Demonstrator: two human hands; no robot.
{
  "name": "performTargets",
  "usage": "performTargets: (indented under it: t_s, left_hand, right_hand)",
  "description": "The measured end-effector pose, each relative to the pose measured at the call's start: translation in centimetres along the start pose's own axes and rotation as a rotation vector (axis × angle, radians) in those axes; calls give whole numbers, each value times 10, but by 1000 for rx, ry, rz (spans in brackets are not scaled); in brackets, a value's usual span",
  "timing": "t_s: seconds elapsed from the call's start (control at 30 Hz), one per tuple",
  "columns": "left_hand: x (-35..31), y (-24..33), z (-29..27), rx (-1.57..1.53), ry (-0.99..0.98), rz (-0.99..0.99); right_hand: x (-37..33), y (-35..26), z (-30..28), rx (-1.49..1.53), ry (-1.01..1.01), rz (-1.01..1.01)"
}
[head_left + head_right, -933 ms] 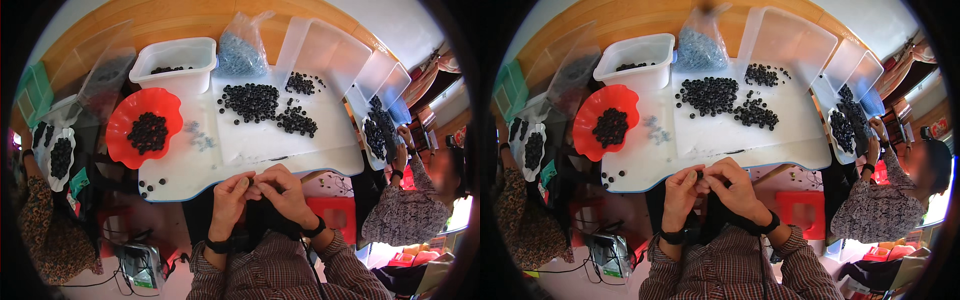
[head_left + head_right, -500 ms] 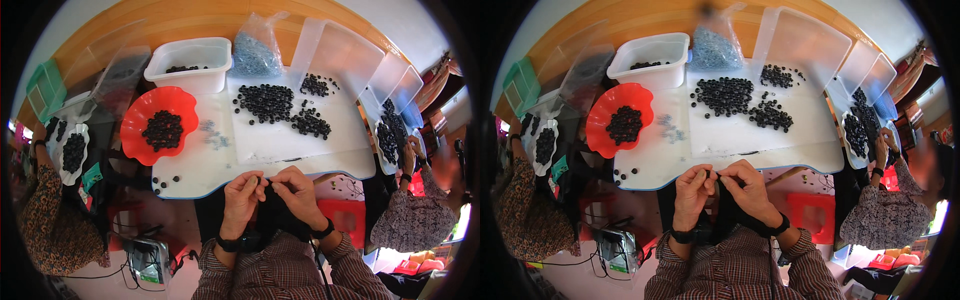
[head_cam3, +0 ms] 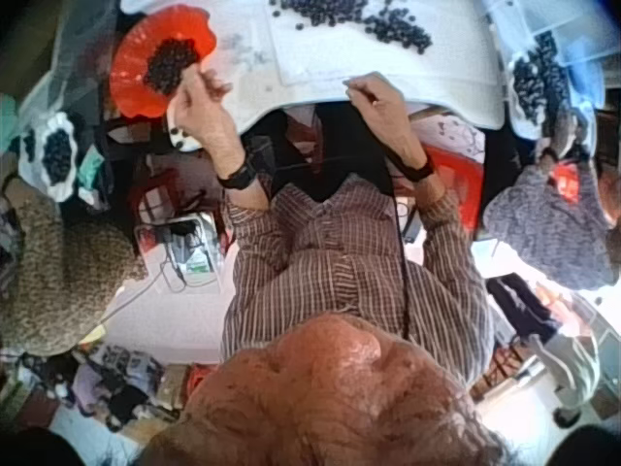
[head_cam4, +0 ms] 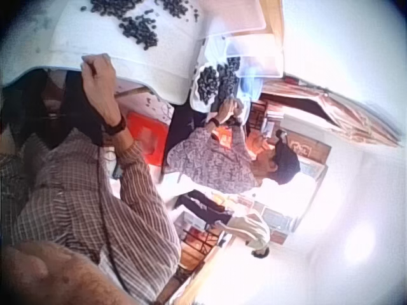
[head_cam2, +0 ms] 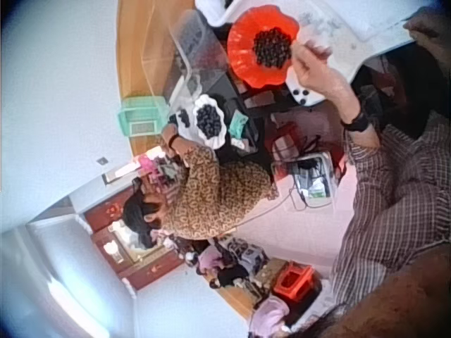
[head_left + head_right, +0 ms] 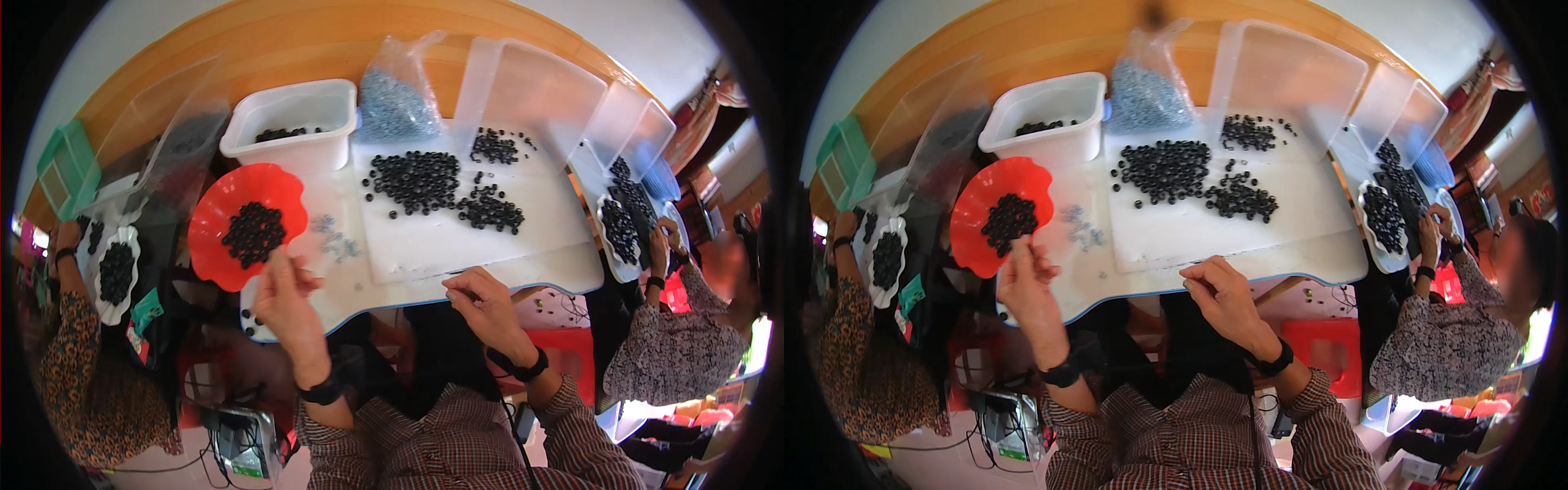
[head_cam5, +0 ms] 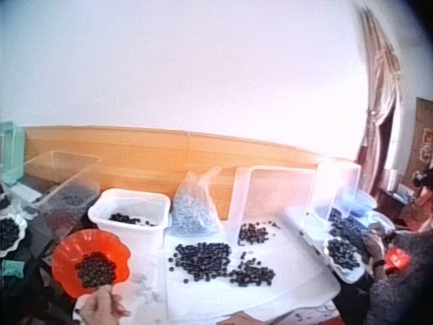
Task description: Assembling small black plastic parts with small blue components on a production table.
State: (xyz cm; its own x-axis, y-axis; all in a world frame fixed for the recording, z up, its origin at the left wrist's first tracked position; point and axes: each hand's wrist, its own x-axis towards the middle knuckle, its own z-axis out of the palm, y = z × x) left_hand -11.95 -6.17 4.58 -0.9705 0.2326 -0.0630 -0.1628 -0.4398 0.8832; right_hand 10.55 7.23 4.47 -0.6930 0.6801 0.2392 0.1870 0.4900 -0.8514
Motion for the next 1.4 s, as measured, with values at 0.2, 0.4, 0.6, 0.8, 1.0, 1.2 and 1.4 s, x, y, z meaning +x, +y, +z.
performTargets:
  t_s: [0.2,0.4,0.6,0.8,1.0,1.2,1.4]
  left_hand:
    - [31,6,-11,-84,26,20]
    - [22,1,-5,-109,8,37]
    - [-17,-12,5,-80,-73,-80]
    - [-55,-46,11,-36,-222,-262]
    - [-77,-63,20,29,-328,-319]
    - [-83,-76,22,57,-373,-359]
    - [-82,-77,21,69,-372,-345]
  right_hand:
    - [27,32,-29,-177,154,-42]
    - [59,62,-53,-479,263,-118]
    - [79,75,-48,-667,172,77]
    - [86,76,-40,-708,126,113]
    - [89,72,-22,-620,117,101]
    - [96,73,-2,-581,104,14]
    - [103,63,8,-242,21,-128]
